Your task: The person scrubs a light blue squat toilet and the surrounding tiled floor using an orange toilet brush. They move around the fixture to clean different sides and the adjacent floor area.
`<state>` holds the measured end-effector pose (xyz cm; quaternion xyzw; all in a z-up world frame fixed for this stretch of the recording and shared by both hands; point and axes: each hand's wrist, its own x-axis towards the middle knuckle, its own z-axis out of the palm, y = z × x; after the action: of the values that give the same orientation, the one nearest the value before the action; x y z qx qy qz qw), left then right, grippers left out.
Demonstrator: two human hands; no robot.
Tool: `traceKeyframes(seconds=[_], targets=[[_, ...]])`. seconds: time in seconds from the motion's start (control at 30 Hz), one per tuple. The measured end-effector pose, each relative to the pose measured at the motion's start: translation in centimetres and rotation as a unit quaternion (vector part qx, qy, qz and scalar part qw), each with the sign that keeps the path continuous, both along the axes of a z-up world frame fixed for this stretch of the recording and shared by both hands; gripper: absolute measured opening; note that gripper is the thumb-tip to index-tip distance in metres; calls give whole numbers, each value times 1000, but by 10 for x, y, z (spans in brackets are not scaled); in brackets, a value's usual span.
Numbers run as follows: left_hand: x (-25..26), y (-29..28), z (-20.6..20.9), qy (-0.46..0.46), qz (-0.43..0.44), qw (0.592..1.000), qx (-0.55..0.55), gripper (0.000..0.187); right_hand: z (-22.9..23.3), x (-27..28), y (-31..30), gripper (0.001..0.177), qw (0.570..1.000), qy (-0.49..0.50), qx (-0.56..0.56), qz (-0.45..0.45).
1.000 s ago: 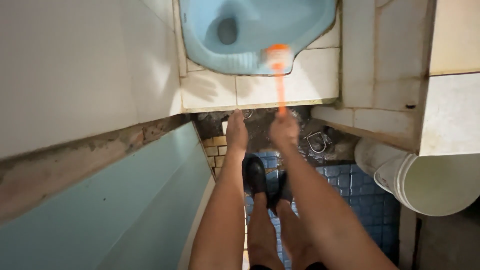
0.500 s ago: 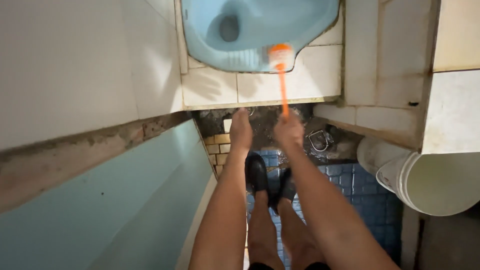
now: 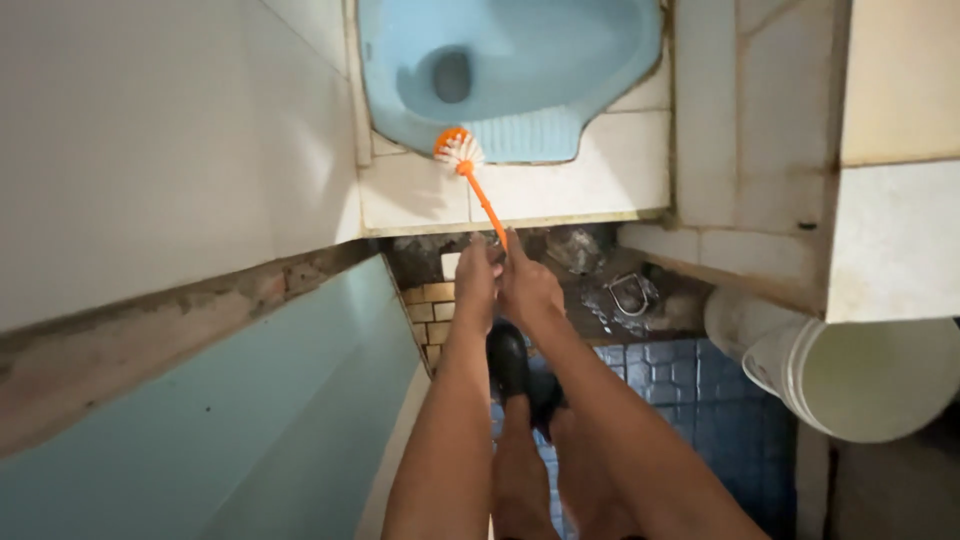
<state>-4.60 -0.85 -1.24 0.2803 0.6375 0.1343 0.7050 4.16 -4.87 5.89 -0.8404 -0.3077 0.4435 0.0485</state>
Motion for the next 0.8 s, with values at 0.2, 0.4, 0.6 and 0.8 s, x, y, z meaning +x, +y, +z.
traceKeyframes(seconds=[0.2, 0.4, 0.6, 0.8], targets=[[-10, 22, 25, -85, 32, 993, -75, 61, -21, -7, 48, 57, 995, 33, -20, -94], [-24, 2, -34, -70, 35, 996, -49, 54, -10, -29, 4, 56, 989, 62, 11, -137], [-8, 26, 48, 1, -37, 991, -129, 52, -36, 4, 35, 50, 992, 33, 20, -123], [-11, -5, -31, -34, -63, 996, -47, 56, -33, -20, -15, 54, 986, 43, 18, -157]])
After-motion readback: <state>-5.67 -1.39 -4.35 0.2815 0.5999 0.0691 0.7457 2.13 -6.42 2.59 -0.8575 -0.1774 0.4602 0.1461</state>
